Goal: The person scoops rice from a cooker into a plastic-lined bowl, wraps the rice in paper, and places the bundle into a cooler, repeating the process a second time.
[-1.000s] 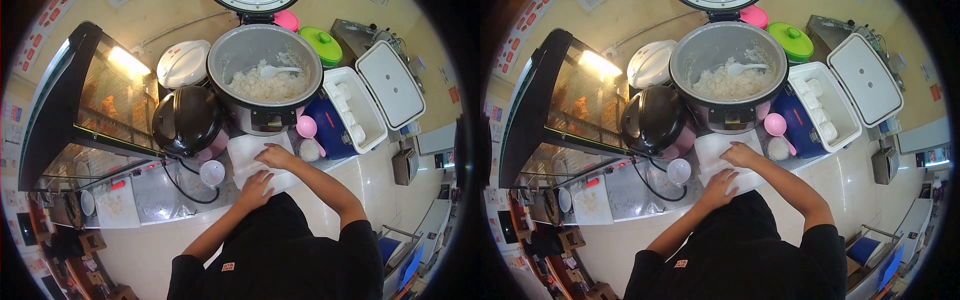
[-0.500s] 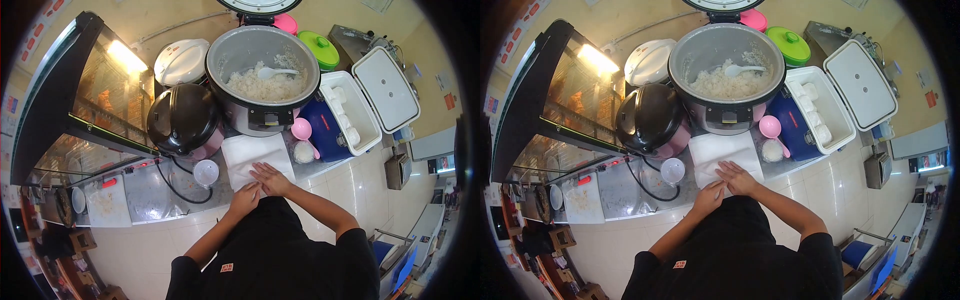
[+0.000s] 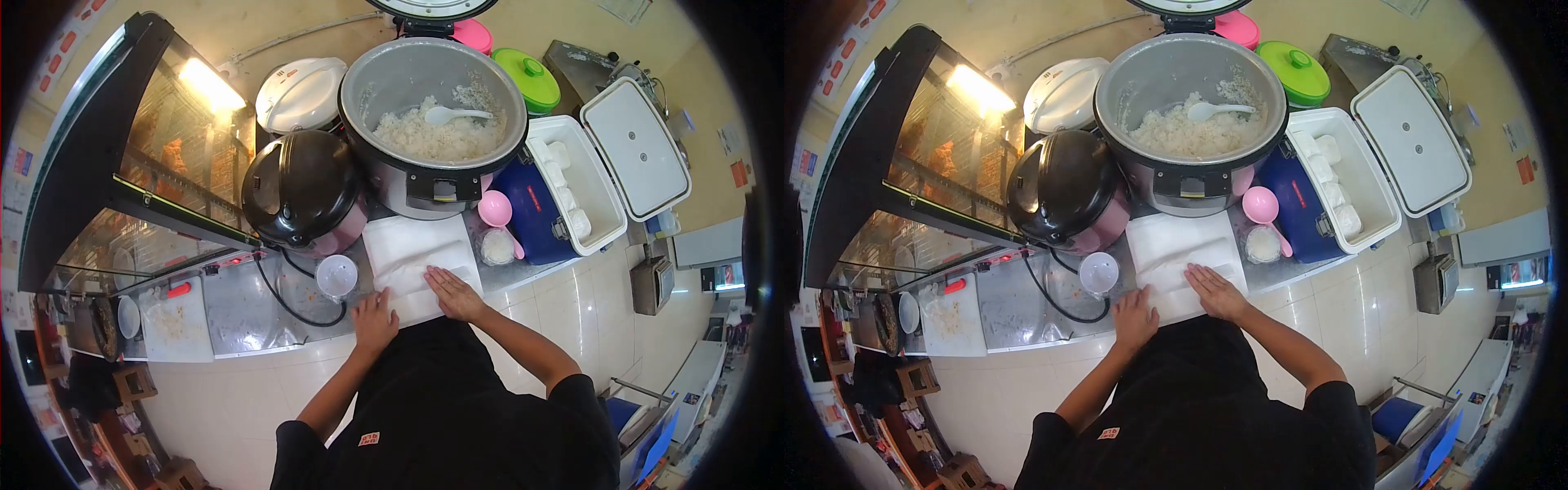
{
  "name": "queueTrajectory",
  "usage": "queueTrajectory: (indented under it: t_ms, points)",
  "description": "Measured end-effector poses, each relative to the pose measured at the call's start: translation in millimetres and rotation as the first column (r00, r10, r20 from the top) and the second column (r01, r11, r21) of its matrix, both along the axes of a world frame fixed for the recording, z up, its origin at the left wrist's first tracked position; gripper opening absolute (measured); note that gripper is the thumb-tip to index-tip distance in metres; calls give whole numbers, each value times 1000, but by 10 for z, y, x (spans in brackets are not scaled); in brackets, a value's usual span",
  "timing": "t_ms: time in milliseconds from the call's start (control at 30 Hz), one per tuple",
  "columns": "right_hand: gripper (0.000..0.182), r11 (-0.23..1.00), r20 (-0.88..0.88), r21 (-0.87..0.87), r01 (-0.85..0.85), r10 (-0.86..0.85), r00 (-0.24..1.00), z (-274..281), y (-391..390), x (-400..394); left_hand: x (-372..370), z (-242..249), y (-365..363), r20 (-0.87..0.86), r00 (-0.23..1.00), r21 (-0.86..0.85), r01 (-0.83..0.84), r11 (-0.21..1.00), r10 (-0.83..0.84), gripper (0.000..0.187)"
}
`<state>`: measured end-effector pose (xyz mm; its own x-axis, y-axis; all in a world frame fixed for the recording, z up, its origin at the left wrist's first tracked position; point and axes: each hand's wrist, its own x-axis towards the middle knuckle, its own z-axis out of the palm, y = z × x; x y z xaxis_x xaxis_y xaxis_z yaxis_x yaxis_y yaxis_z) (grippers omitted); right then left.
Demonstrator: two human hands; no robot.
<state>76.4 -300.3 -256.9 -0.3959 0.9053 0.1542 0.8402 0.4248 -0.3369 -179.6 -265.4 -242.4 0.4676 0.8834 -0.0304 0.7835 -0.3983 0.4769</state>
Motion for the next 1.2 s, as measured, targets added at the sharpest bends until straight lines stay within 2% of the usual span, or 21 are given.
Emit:
queueTrajectory:
  t_ms: [67,167,200,300,400,500,600,700,800,900,933,1033,1100,1200]
  points:
    - [65,999,7,46,23,-23,1000,-6,16,45,-10,110,14,49,995,4,-89,996,88,57]
    - [63,997,14,73,17,-18,1000,-39,-41,67,250,442,35,279,948,154,111,982,-151,56]
    - [62,997,7,74,14,-15,1000,-32,-46,65,350,466,63,287,934,149,175,973,-212,60]
    - [62,997,10,76,4,-4,1000,-51,-32,93,330,226,199,82,984,107,149,983,-158,68]
    - [61,996,5,90,4,-5,1000,-62,-31,121,55,98,225,-300,954,-217,-68,974,0,71]
    - [61,997,12,72,7,-8,1000,-26,-42,127,-20,494,174,-95,995,-89,-39,995,30,68]
    - [60,998,-17,64,5,-4,1000,62,-17,104,279,730,233,202,960,28,192,981,-194,66]
    - [56,998,-56,60,20,-16,998,36,26,133,450,316,184,183,963,22,199,980,-199,61]
    - [49,995,-72,60,81,-77,994,-49,67,222,338,-196,188,215,971,15,104,994,-105,58]
    - [40,993,-102,63,101,-94,990,-142,71,284,206,-384,222,200,977,79,58,995,-73,42]
    - [37,993,-112,70,96,-88,990,-173,92,319,159,-438,238,188,975,112,94,989,-114,37]
    - [26,993,-157,-95,65,-79,984,-229,159,408,94,-461,347,142,967,196,182,964,-211,23]
    - [26,961,-242,-251,114,-177,954,-215,259,424,97,-442,437,98,967,219,209,953,-234,16]
    - [32,832,-339,-522,189,-406,849,-127,477,373,190,-491,522,42,989,82,139,987,-143,22]
